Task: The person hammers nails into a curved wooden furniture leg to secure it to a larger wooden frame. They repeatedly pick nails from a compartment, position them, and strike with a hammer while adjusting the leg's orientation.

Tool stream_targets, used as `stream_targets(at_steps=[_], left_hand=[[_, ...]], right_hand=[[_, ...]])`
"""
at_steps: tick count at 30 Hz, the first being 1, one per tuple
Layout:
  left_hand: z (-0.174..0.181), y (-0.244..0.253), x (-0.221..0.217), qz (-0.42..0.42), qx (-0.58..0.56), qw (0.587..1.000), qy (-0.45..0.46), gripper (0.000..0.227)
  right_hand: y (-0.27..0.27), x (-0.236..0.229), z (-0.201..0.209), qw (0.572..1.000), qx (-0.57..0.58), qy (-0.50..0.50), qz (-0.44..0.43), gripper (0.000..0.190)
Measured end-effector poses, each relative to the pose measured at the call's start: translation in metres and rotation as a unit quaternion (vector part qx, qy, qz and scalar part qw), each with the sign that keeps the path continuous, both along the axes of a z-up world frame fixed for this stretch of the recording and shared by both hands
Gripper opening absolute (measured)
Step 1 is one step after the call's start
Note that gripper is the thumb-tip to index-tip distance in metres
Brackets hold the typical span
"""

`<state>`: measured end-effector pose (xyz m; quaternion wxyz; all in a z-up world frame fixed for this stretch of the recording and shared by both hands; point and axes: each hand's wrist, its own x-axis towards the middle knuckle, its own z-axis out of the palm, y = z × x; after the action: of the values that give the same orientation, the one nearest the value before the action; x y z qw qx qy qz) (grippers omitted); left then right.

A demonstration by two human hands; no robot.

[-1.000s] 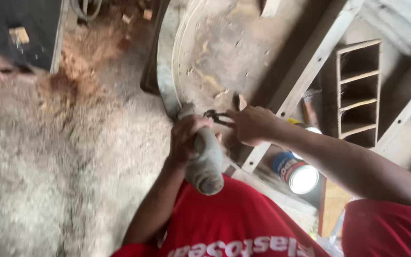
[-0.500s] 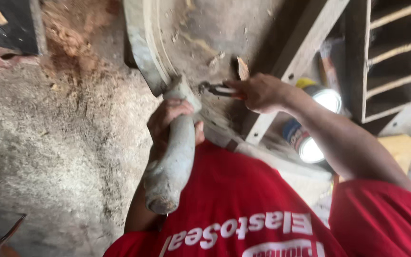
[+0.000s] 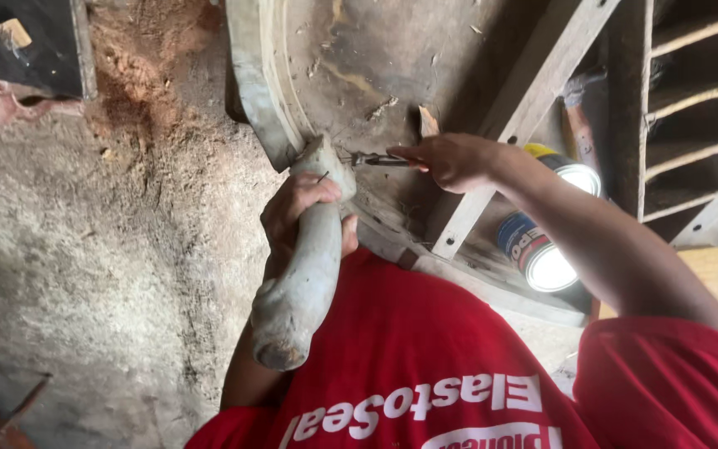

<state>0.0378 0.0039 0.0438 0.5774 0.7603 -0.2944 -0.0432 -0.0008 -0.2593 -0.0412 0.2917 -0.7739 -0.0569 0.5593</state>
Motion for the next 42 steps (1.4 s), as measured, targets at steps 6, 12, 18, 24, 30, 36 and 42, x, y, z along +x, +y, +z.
stream_targets(at_steps=[6,12,18,24,30,36,42], left_hand=[[-0.017,-0.002,0.008,-0.016,-0.062,0.998,-0.007,0.039],[-0.024,-0.001,0.008,-0.011,-0.057,0.998,-0.022,0.04],[-0.017,-0.004,0.002,-0.002,-0.033,0.999,0.018,0.038],[-0.008,0.0,0.002,-0.005,-0.022,0.999,0.026,0.039],[0.001,0.001,0.008,-0.042,0.01,0.998,0.048,0.04],[-0.007,0.007,0.009,-0.055,0.008,0.997,0.048,0.038],[-0.006,0.024,0.011,-0.052,0.118,0.977,0.17,0.04]], right_hand=[[0.011,0.027,0.017,0.996,-0.051,-0.06,0.051,0.076],[0.027,0.018,0.086,0.97,-0.149,-0.134,0.137,0.055],[-0.01,-0.002,0.068,0.937,-0.23,-0.259,0.046,0.051],[-0.041,0.032,-0.013,0.955,-0.196,-0.199,-0.1,0.047],[-0.022,0.025,-0.014,0.822,-0.238,-0.486,-0.179,0.06],[0.03,-0.041,0.008,0.893,-0.086,-0.328,-0.295,0.046],[0.085,-0.073,0.013,0.87,0.065,-0.375,-0.315,0.052]])
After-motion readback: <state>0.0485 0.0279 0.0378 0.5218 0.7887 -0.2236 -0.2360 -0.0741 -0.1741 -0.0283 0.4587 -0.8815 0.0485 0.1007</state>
